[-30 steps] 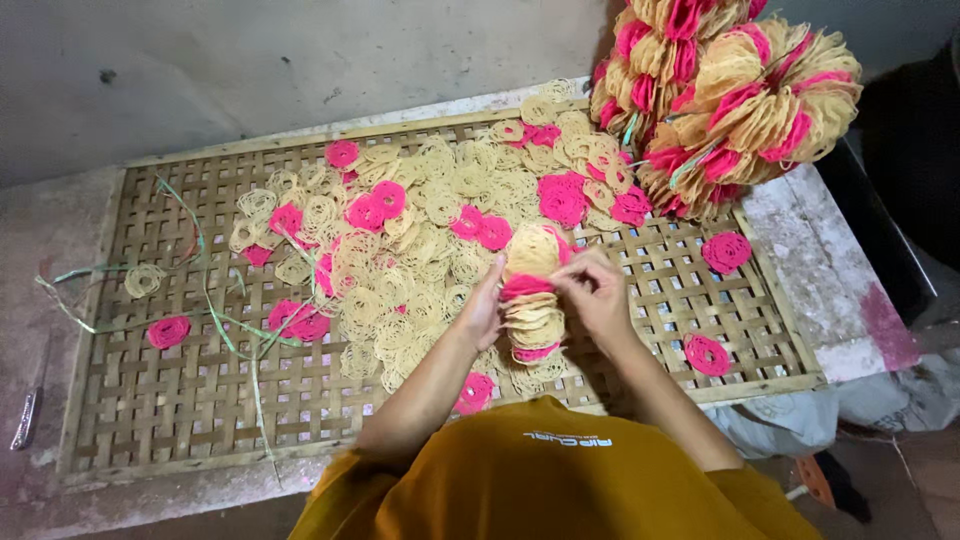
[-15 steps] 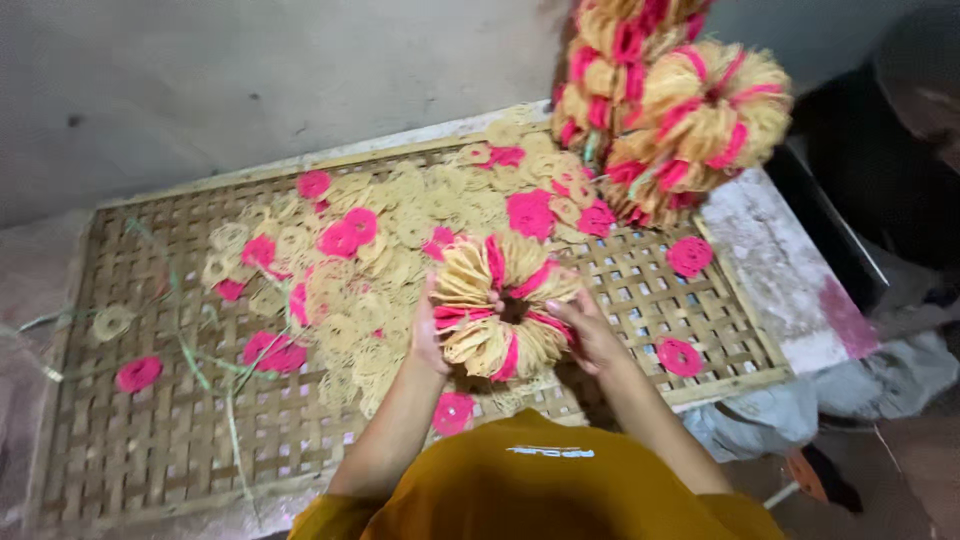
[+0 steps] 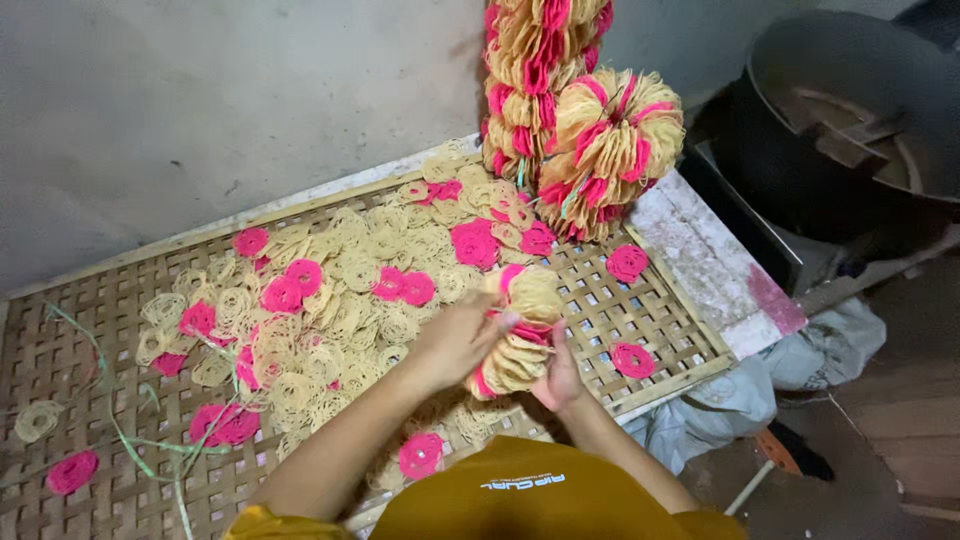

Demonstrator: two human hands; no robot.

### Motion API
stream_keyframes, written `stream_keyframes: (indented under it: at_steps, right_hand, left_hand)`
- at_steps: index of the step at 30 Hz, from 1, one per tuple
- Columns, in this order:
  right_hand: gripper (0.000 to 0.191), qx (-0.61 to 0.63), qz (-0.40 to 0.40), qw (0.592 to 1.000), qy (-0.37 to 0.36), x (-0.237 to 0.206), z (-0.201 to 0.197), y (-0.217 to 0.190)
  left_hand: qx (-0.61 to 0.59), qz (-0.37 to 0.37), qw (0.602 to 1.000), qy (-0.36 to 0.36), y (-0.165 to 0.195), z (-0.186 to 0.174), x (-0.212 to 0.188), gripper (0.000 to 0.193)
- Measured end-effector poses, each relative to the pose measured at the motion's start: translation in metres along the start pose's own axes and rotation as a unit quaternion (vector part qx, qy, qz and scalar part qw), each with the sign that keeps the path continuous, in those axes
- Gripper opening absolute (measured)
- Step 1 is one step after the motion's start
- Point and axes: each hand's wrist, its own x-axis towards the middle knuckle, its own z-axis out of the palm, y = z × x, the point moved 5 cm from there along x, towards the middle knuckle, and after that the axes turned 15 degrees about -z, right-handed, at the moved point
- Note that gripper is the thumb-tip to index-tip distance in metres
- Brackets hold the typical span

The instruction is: The person assembles decorative items by threading pink and beige coiled pieces onto a green string. They pick up the coils from a woven tray, thread them one by one, and place the completed bundle on the tray.

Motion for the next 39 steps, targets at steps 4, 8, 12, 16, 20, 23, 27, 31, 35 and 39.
stream_keyframes:
  at_steps: [4, 8, 12, 16, 20, 23, 27, 31, 35, 39]
  right_hand:
    - [0.092, -0.022, -0.083, 0.989, 0.120, 0.013, 0.008, -0.068]
    - [0.098, -0.070, -0.199, 0.976, 0.062, 0.059, 0.016, -0.191]
    - [0.078, -0.446, -0.277, 0.851, -0.015, 0.144, 0.046, -0.307]
    - [0.082, -0.726, -0.171, 0.660, -0.089, 0.242, 0.075, -0.327]
    - [0.093, -0.906, -0.055, 0.404, -0.110, 0.291, 0.068, -0.283]
    - [0.097, -0.927, -0.029, 0.362, -0.088, 0.302, 0.064, -0.276]
    - [0.095, -0.936, -0.029, 0.340, -0.084, 0.303, 0.067, -0.272]
    - [0.083, -0.925, -0.062, 0.374, -0.032, 0.282, 0.057, -0.274]
    - [0.069, -0.836, -0.408, 0.368, 0.009, 0.245, 0.055, -0.278]
    - [0.062, -0.706, -0.558, 0.426, 0.093, 0.182, 0.011, -0.238]
  left_hand:
    - [-0.031, 0.089, 0.981, 0.169, 0.022, -0.060, -0.041, 0.051]
    - [-0.145, 0.040, 0.968, 0.202, -0.006, -0.084, -0.076, 0.044]
    - [-0.257, -0.026, 0.946, 0.195, -0.045, -0.069, -0.087, 0.041]
    - [-0.267, -0.050, 0.935, 0.226, -0.069, -0.056, -0.098, 0.040]
    - [-0.177, -0.131, 0.942, 0.254, -0.089, -0.046, -0.113, 0.039]
    - [-0.155, -0.192, 0.936, 0.250, -0.108, -0.036, -0.123, 0.040]
    - [-0.155, -0.194, 0.932, 0.263, -0.132, -0.029, -0.135, 0.041]
    - [-0.194, -0.167, 0.931, 0.258, -0.143, -0.015, -0.131, 0.040]
    - [-0.176, -0.143, 0.936, 0.269, -0.143, 0.003, -0.127, 0.036]
    - [-0.105, -0.105, 0.927, 0.346, -0.150, 0.012, -0.132, 0.036]
